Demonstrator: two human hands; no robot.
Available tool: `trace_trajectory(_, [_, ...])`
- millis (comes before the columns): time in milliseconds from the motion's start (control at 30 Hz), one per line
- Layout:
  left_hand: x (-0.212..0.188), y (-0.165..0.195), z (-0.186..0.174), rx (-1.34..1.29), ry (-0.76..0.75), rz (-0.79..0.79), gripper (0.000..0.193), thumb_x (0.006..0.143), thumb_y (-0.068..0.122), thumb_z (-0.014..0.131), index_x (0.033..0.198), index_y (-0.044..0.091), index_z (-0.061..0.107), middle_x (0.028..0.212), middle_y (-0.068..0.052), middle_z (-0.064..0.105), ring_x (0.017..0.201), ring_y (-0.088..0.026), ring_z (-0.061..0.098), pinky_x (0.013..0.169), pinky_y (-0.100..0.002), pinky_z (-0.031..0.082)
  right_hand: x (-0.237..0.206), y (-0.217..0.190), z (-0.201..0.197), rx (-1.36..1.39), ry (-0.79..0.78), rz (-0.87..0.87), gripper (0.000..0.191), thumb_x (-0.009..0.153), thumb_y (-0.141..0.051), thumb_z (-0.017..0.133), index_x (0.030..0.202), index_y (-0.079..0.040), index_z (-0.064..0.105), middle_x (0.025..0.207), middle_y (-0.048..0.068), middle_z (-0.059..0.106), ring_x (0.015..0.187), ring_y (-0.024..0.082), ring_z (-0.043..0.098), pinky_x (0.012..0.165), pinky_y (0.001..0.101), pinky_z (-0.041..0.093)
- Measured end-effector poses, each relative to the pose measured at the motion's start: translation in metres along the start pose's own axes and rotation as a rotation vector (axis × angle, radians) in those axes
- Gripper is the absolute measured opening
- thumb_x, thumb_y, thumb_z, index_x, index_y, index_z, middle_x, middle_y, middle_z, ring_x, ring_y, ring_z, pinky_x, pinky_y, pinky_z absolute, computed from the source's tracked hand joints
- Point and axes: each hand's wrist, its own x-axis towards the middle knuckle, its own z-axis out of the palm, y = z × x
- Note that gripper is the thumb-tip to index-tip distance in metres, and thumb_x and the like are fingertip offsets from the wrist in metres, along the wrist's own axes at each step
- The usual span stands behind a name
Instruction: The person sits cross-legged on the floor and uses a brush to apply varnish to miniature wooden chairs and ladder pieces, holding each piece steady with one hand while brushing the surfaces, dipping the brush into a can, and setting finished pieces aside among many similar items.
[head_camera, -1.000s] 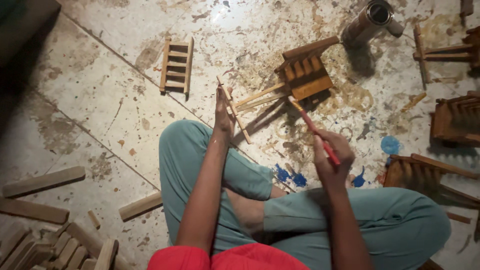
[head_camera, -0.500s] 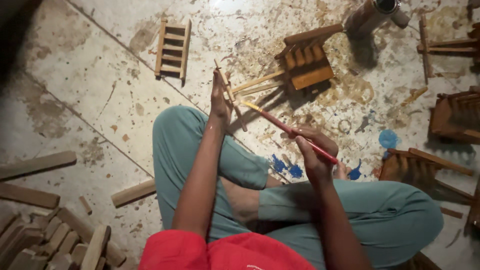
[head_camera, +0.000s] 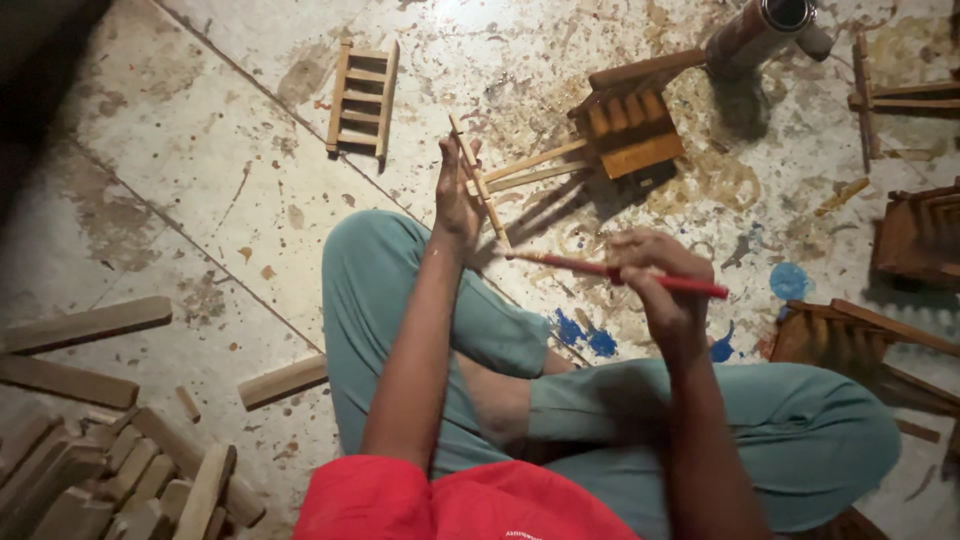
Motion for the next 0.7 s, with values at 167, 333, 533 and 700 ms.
trace_trajectory(167, [0.0, 0.003, -0.001, -0.021, 0.031, -0.054, 0.113, 0.086, 0.087, 0.043, 0.169, 0.02, 0.006, 0.172, -0.02, 0.017, 0.152, -0.037, 0.023, 0.117, -0.049, 0.034, 0.068, 0.005, 0.021, -0.024, -0.017, -0.06, 0.014, 0.093, -0.002, 0.061, 0.093, 0.003, 0.074, 0.099, 0.014, 0.073, 0.091, 0.018, 0.071, 0.079, 0.0303, 0.06])
trace_trajectory(333, [-0.001, 0.014, 0.007, -0.158, 0.04, -0.14, 0.117, 0.073, 0.087, 0.043, 0.164, 0.026, 0.003, 0.164, -0.013, 0.024, 0.13, -0.035, 0.035, 0.1, -0.059, 0.038, 0.14, 0.005, 0.054, -0.122, 0.035, -0.133, 0.012, 0.097, -0.005, 0.067, 0.104, 0.002, 0.074, 0.096, 0.013, 0.073, 0.087, 0.019, 0.071, 0.078, 0.0299, 0.056])
trace_trajectory(533, [0.003, 0.008, 0.006, -0.241, 0.024, -0.061, 0.12, 0.08, 0.087, 0.048, 0.166, 0.019, -0.003, 0.162, -0.019, 0.031, 0.138, -0.036, 0.041, 0.112, -0.053, 0.037, 0.136, -0.003, 0.044, -0.167, -0.135, -0.019, 0.013, 0.092, -0.005, 0.066, 0.099, 0.0, 0.076, 0.097, 0.012, 0.076, 0.084, 0.017, 0.073, 0.073, 0.0279, 0.057])
trace_trajectory(700, [0.006, 0.003, 0.006, -0.252, 0.064, -0.03, 0.12, 0.086, 0.086, 0.048, 0.17, 0.015, -0.001, 0.154, -0.021, 0.037, 0.124, -0.035, 0.04, 0.108, -0.053, 0.037, 0.08, -0.023, -0.009, -0.011, -0.173, 0.128, 0.02, 0.085, -0.002, 0.06, 0.098, 0.005, 0.073, 0.102, 0.015, 0.075, 0.083, 0.019, 0.07, 0.076, 0.0291, 0.056])
